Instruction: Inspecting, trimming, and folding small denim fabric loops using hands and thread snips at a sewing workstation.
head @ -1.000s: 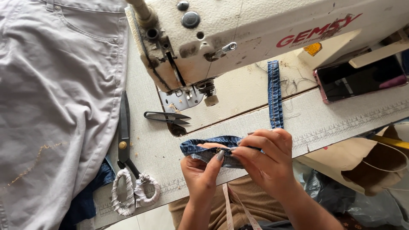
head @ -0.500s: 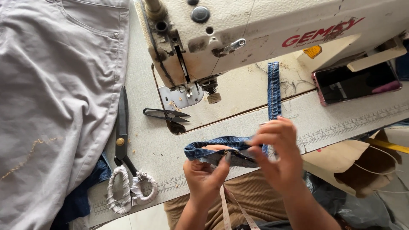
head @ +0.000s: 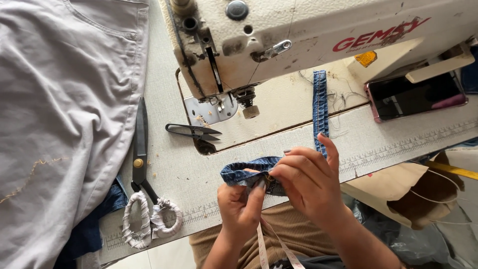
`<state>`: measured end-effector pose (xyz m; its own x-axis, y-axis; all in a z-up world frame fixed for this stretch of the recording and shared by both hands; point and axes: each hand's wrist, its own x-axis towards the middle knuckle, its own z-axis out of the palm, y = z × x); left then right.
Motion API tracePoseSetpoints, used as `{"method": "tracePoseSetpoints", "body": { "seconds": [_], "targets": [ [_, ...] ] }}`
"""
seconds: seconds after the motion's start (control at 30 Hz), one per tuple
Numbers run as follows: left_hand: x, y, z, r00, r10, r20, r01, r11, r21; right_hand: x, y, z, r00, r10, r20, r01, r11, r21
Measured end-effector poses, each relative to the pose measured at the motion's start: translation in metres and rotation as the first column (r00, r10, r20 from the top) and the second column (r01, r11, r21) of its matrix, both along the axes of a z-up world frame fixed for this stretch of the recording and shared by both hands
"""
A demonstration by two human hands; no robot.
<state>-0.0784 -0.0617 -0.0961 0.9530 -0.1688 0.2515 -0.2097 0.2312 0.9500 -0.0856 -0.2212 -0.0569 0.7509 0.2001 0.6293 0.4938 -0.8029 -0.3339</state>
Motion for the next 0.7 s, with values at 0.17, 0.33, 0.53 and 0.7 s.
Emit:
{"method": "tracePoseSetpoints", "body": {
  "seconds": [0.17,0.33,0.53,0.7],
  "targets": [
    [-0.003,-0.001,-0.017,0.999,0.030,-0.028,-0.031,0.999,-0.040,-0.005,-0.016,-0.020,0.983,-0.125,-0.137,0.146,0.977,0.158],
    [-0.003,-0.003,-0.014,0.989,0.128,-0.068,-0.126,0.992,0.021,-0.014,-0.023,-0.009,0.982,-0.165,-0.089,0.186,0.916,0.356],
    [-0.003,-0.004,-0.015,0.977,0.184,-0.104,-0.178,0.982,0.061,-0.012,-0.023,-0.007,0.999,0.017,0.051,-0.021,0.997,0.073],
    [0.003,-0.002,0.011,0.993,0.073,-0.096,-0.068,0.996,0.059,-0.011,-0.016,-0.002,0.999,0.044,-0.013,-0.042,0.992,0.119]
  ]
}}
